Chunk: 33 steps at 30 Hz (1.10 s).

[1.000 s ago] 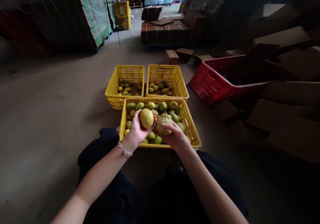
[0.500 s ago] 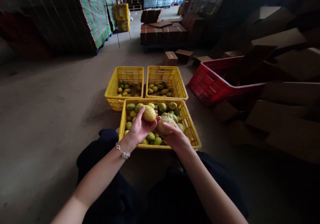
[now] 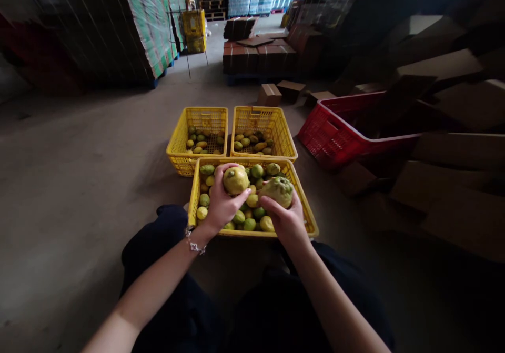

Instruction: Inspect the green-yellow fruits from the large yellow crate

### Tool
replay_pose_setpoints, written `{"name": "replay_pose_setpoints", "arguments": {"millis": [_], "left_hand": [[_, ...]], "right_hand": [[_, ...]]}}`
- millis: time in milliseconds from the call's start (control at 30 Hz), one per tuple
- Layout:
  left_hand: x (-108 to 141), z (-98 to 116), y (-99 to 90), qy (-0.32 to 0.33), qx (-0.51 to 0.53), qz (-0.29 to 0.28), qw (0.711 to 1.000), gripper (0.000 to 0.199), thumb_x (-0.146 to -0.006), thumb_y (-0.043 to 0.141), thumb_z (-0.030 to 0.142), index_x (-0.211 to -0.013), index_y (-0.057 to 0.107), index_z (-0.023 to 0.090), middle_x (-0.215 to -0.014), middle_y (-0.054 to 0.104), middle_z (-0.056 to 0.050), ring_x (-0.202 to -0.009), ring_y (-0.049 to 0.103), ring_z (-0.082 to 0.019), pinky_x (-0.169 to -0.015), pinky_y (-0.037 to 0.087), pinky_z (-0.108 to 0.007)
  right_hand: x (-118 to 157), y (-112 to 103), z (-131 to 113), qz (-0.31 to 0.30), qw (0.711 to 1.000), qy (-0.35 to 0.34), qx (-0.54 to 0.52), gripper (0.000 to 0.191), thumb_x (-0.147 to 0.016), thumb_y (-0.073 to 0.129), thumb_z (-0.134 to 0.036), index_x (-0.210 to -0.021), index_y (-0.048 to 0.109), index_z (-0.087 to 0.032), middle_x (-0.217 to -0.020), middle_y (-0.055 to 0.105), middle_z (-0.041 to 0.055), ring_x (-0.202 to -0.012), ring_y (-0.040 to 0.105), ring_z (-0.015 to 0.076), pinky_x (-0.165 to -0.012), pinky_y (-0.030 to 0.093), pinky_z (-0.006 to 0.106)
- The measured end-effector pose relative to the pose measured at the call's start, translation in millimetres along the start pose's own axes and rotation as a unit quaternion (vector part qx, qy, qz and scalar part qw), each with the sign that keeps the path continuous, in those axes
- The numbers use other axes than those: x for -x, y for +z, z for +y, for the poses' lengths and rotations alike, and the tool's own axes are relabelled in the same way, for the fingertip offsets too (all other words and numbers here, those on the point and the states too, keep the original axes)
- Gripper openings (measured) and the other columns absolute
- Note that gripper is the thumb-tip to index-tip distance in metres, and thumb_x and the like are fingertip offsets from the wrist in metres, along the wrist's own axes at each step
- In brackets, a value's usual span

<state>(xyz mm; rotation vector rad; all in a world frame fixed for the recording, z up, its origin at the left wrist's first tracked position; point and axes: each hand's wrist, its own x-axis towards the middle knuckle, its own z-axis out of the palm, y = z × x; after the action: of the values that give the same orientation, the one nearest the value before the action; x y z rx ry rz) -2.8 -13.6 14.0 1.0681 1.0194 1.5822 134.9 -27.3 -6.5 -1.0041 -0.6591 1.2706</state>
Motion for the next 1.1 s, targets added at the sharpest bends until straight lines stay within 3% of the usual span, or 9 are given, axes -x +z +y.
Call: {"name": "replay_pose_setpoints", "arguments": {"millis": [167,300,400,667,833,1100], "left_hand": [[2,2,-0.2,0.001,-0.008,-0.019,1.000,0.047,-0.059,0.077,0.000,-0.097,0.066,0.024,-0.106,0.065,-0.002,-0.109,0.058,-0.022,-0.104,0.040,-0.031],[5,-2,-2.1,0.032,-0.030,-0.062,0.997,0.048,-0.060,0.072,-0.003,-0.099,0.068,0.025,-0.108,0.064,-0.002,-0.113,0.056,-0.022,-0.109,0.035,-0.033],[8,-6,-2.4,0.047,-0.056,-0.098,0.993,0.048,-0.061,0.067,-0.003,-0.100,0.070,0.026,-0.109,0.065,-0.003,-0.113,0.055,-0.024,-0.110,0.034,-0.036],[13,-7,-1.8,0.008,-0.029,-0.098,0.995,0.040,-0.061,0.072,-0.002,-0.092,0.072,0.024,-0.108,0.065,-0.006,-0.113,0.057,-0.025,-0.110,0.036,-0.038],[14,-10,-4.1,0.038,-0.040,-0.113,0.992,0.040,-0.063,0.073,0.002,-0.096,0.071,0.026,-0.110,0.065,-0.005,-0.114,0.055,-0.025,-0.111,0.034,-0.039],[12,-12,-4.1,0.064,-0.071,-0.131,0.987,0.039,-0.067,0.070,0.007,-0.100,0.068,0.028,-0.112,0.065,-0.005,-0.116,0.053,-0.026,-0.112,0.031,-0.039]], "right_hand": [[1,-7,-4,-0.019,0.991,-0.125,0.048,0.057,-0.055,0.087,-0.014,-0.104,0.061,-0.028,-0.105,0.070,-0.0021,-0.087,0.068,0.0163,-0.082,0.055,0.029],[5,-9,-5,-0.028,0.965,-0.219,0.144,0.057,-0.056,0.086,-0.012,-0.104,0.062,-0.029,-0.107,0.068,-0.0020,-0.095,0.066,0.0183,-0.092,0.051,0.032],[9,-8,-5,-0.035,0.942,-0.272,0.193,0.054,-0.058,0.085,-0.015,-0.105,0.061,-0.028,-0.106,0.068,0.0000,-0.098,0.064,0.0214,-0.095,0.049,0.037],[9,-9,-7,-0.076,0.871,-0.421,0.241,0.054,-0.059,0.083,-0.012,-0.104,0.061,-0.029,-0.103,0.067,0.0021,-0.096,0.065,0.0252,-0.092,0.050,0.045],[11,-9,-5,-0.069,0.866,-0.430,0.247,0.053,-0.062,0.081,-0.012,-0.107,0.060,-0.030,-0.103,0.066,0.0020,-0.097,0.065,0.0252,-0.092,0.051,0.046],[14,-7,-5,-0.048,0.886,-0.389,0.247,0.049,-0.062,0.081,-0.016,-0.105,0.060,-0.029,-0.104,0.067,0.0027,-0.098,0.065,0.0256,-0.096,0.050,0.048]]}}
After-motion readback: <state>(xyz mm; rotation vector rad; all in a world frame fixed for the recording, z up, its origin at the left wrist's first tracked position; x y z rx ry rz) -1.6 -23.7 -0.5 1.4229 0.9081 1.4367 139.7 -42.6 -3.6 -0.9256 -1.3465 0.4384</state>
